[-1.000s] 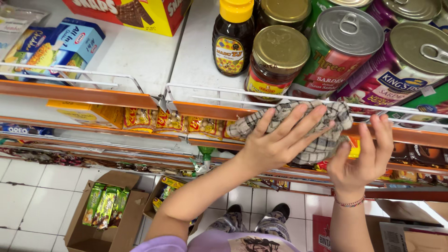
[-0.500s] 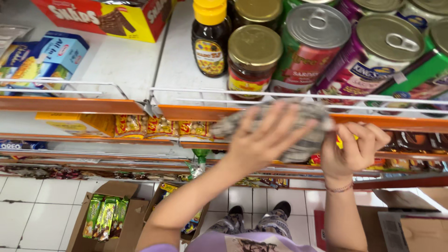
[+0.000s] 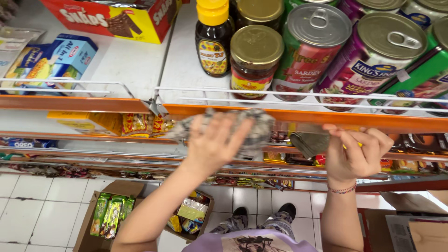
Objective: The person organizes snack packages from cardboard boxes onto store shelves, arranging them neatly. They then spray a cleaning solution onto the shelf edges and wipe them with a cloth.
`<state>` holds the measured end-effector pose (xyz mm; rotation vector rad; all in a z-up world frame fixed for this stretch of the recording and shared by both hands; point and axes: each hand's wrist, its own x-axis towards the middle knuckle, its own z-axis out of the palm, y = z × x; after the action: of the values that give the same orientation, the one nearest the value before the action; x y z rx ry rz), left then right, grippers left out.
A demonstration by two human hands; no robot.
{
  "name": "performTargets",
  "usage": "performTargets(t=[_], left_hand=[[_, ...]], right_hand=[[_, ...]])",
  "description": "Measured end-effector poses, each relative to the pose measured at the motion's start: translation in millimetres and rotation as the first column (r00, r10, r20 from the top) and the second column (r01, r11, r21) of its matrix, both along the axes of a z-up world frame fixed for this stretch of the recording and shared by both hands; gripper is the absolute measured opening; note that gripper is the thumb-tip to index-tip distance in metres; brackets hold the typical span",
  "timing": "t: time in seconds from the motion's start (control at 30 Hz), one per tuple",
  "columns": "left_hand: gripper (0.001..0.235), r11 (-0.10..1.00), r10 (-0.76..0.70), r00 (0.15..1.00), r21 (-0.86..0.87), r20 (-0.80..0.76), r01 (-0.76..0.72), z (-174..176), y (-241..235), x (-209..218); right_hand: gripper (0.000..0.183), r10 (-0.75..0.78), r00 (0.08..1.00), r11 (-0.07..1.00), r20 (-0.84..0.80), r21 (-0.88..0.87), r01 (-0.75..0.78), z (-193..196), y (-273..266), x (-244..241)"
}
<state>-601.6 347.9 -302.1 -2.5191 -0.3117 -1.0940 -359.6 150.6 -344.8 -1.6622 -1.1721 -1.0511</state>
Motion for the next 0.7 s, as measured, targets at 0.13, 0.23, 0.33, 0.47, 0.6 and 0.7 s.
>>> performTargets(t=[0.13, 0.23, 0.33, 0.47, 0.6, 0.7], left_hand=[[0.035, 0.994, 0.092, 0.995, -0.058, 0.040, -0.090, 4.5, 30.2, -44.5], [0.047, 0.967, 0.149, 0.988, -0.212, 0.039, -0.138, 6.8, 26.6, -60.8], [0.048, 0.961, 0.129, 0.977, -0.264, 0.168, -0.081, 1.4, 15.0, -54.3], [0.051, 0.994, -0.012, 0.987, -0.110, 0.159, 0.029, -10.7, -15.0, -0.1], [0.046, 0.991, -0.026, 0.995, 0.130, 0.096, 0.014, -3.9, -42.4, 60.7], [0.044, 0.991, -0.062, 0.991, 0.128, 0.122, 0.046, -7.0, -40.7, 65.2]], right_hand=[[0.029, 0.007, 0.998, 1.000, -0.060, -0.019, -0.008, 1.3, -0.1, -3.1], [0.028, 0.014, 0.997, 0.999, -0.078, -0.029, -0.016, 1.7, -1.0, -5.1], [0.027, 0.022, 0.996, 1.000, -0.081, -0.019, -0.023, 2.5, -0.5, -5.4], [0.026, 0.029, 0.996, 0.999, -0.084, -0.017, -0.030, 0.7, -1.9, -4.5], [0.029, 0.047, 0.996, 0.999, -0.076, -0.013, -0.048, -1.3, -3.5, -1.4], [0.029, 0.027, 0.997, 0.999, -0.073, -0.030, -0.029, -1.1, -4.9, -1.2]])
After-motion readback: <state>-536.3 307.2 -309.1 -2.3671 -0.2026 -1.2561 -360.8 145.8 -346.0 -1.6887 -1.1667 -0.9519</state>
